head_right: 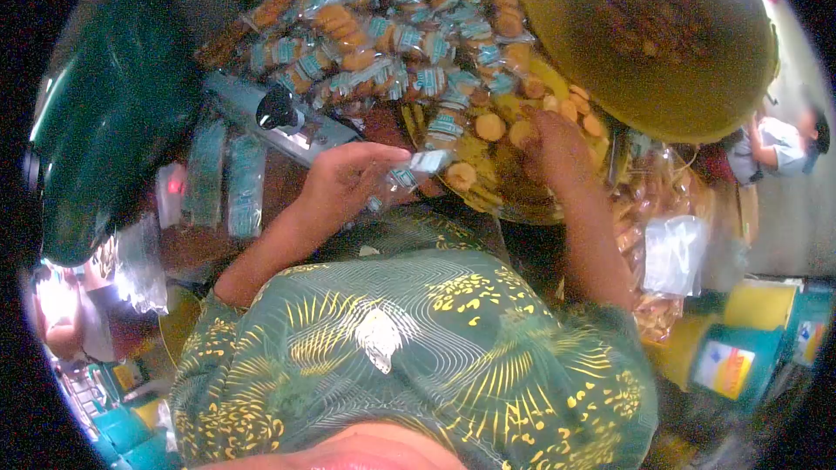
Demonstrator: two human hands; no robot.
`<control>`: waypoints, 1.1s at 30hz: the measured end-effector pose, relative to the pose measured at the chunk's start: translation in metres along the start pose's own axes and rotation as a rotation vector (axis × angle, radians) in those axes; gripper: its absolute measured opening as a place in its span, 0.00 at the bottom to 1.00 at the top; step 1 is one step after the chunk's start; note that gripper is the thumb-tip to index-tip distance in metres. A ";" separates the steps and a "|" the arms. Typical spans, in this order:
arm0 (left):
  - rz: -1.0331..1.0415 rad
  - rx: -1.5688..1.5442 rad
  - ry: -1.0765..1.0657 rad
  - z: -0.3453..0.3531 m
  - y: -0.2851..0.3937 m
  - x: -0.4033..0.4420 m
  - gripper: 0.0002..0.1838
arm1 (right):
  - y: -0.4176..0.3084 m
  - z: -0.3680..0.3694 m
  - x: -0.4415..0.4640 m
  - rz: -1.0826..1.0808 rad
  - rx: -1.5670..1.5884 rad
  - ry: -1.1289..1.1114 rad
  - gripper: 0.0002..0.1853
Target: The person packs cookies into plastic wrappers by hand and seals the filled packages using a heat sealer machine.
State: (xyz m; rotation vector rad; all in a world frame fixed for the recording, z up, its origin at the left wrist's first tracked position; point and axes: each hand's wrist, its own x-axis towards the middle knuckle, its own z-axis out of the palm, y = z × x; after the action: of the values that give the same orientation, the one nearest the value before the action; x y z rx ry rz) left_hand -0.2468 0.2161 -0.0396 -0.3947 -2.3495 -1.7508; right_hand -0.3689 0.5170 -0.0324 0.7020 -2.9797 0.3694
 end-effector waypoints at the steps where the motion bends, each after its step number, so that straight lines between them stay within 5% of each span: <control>1: 0.078 0.100 -0.029 -0.005 0.001 0.002 0.10 | 0.000 -0.007 -0.003 -0.011 0.028 -0.034 0.20; 5: 0.088 0.235 -0.109 -0.008 0.005 0.003 0.14 | -0.006 -0.029 -0.004 0.003 0.267 0.052 0.18; 8: 0.115 0.298 -0.095 -0.007 0.006 0.003 0.16 | -0.012 -0.027 -0.005 0.052 0.964 0.079 0.17; 11: 0.092 0.338 -0.078 -0.004 0.008 0.003 0.17 | -0.038 -0.030 -0.011 -0.127 1.030 -0.060 0.15; 17: 0.136 0.154 -0.076 0.013 -0.002 0.005 0.27 | -0.086 -0.006 -0.007 -0.247 0.787 -0.058 0.14; 20: -0.416 -0.187 -0.351 0.010 0.011 0.006 0.34 | -0.102 -0.005 -0.006 -0.350 0.780 -0.098 0.15; 23: -0.492 -0.289 -0.292 0.009 0.016 0.012 0.38 | -0.120 -0.012 -0.009 -0.528 0.677 0.208 0.13; 26: -0.135 -0.151 -0.287 0.014 0.004 0.011 0.36 | -0.113 -0.008 -0.007 -0.565 0.500 0.254 0.12; 29: -0.361 -0.248 -0.465 0.015 -0.004 0.009 0.35 | -0.104 -0.010 -0.010 -0.448 0.515 0.254 0.12; 33: -0.406 -0.343 -0.480 0.012 -0.009 0.008 0.35 | -0.046 -0.015 0.009 -0.198 0.286 0.303 0.11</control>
State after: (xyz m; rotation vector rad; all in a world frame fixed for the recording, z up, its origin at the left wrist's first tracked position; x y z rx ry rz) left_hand -0.2570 0.2257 -0.0485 -0.4530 -2.5750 -2.5086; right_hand -0.3563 0.4771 -0.0067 0.8676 -2.5722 0.8162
